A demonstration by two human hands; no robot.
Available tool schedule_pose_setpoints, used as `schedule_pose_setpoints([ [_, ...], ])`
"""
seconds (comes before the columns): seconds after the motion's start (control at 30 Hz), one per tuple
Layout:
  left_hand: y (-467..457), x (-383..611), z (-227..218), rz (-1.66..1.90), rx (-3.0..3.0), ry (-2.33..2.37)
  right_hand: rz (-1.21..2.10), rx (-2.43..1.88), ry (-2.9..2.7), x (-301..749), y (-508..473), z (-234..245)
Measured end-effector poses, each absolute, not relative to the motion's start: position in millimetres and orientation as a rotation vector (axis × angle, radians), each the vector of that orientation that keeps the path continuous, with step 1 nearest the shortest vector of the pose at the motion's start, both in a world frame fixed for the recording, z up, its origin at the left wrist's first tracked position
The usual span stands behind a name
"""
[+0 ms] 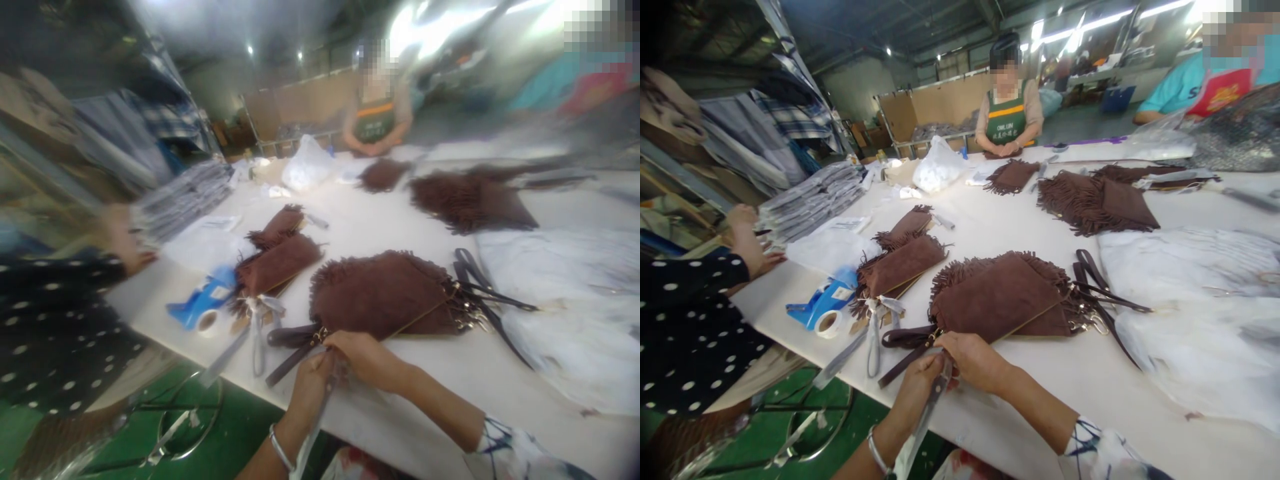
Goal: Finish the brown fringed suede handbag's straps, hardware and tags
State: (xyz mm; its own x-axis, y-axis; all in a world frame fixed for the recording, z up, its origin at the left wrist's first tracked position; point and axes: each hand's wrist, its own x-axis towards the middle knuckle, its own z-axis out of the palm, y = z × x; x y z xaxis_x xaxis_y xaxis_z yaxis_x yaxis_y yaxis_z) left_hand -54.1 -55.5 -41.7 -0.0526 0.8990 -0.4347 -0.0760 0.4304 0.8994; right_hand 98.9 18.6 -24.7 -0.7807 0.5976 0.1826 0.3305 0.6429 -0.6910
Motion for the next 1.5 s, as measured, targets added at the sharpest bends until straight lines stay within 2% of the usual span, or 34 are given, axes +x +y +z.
schedule_pose_setpoints([
  [0.13,-49,-45,-48,1.005,0.705,1.4,0.994,-0.72,-2.4,107,16,-27],
  [0.33,-43,-39,-52,1.086,0.569,1.33,0.793,-1.05,-2.288,117,9,-22],
  [0.53,-39,-39,-58,1.117,0.571,1.297,0.706,-1.093,-2.416,112,5,-29],
  [0.8,-45,-40,-59,1.11,0.693,1.251,0.851,-1.084,-2.354,114,7,-34],
  [0.9,-47,-42,-59,1.056,0.784,1.214,0.892,-1.044,-2.33,116,8,-35],
  [1.13,-37,-46,-64,0.905,1.028,1.446,0.916,-1.045,-2.367,118,11,-31],
  [1.5,-24,-59,-48,0.774,0.876,1.163,0.851,-1.152,-2.414,113,15,-37],
])
